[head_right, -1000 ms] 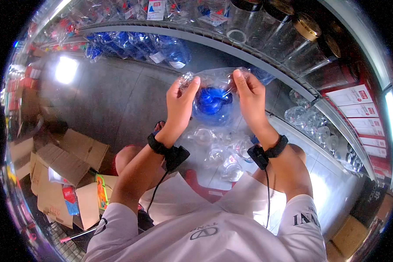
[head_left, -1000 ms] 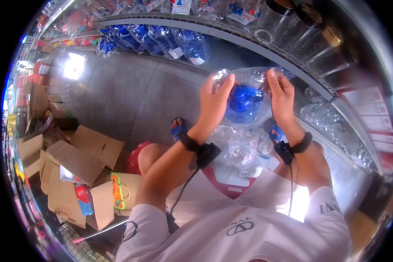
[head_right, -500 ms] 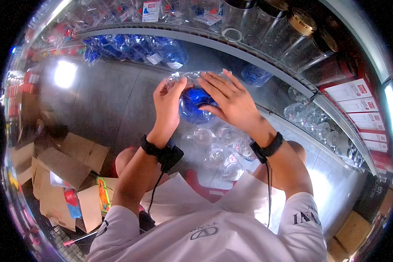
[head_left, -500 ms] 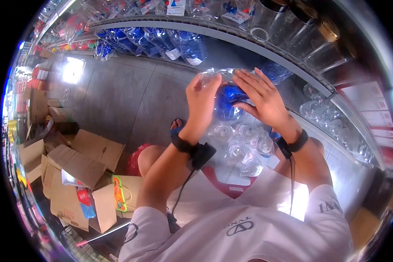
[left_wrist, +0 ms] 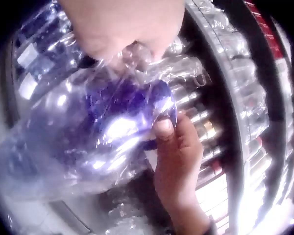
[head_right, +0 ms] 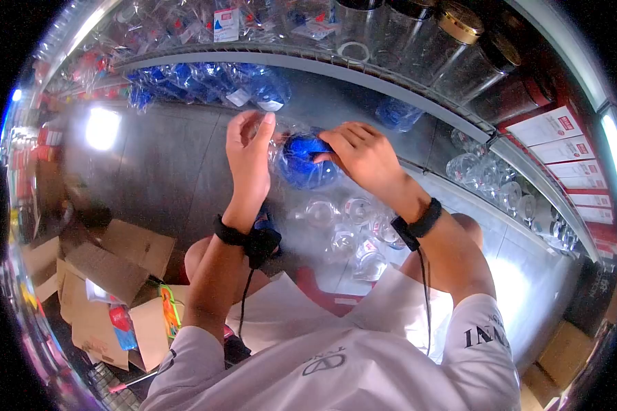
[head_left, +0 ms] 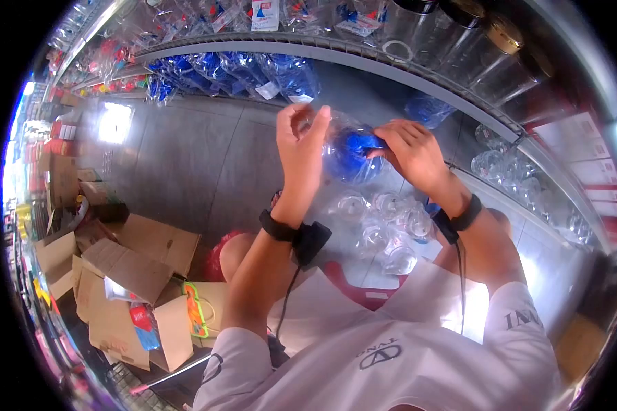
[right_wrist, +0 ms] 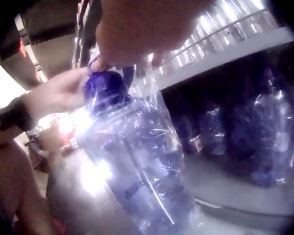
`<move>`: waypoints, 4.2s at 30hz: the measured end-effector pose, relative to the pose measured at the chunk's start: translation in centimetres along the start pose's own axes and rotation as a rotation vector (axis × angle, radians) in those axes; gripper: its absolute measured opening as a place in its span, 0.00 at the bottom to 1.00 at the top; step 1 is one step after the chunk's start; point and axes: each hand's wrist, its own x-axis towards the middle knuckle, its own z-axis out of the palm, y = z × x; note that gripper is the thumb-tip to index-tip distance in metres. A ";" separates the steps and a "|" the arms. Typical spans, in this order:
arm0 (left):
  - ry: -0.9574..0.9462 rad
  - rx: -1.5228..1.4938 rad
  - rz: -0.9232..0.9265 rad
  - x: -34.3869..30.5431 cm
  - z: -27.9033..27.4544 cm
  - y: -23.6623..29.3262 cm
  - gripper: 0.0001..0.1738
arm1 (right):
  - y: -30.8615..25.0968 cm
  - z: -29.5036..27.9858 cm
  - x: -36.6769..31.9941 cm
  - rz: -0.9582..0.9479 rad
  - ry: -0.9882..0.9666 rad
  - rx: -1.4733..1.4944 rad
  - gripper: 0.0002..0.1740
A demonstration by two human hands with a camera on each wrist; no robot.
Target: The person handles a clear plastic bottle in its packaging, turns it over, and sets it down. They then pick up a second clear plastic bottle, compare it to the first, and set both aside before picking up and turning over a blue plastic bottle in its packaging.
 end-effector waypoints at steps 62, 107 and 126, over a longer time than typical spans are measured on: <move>-0.623 0.886 0.804 -3.2 14.8 -10.4 0.38 | 10.1 -5.1 -11.4 0.580 0.019 0.020 0.20; -0.632 0.697 0.251 0.7 12.0 -16.0 0.51 | 11.6 -0.3 -12.7 0.867 0.200 0.812 0.48; -0.845 0.214 -0.140 -2.5 10.8 -19.9 0.42 | 6.0 -3.8 -11.3 0.922 -0.016 0.156 0.33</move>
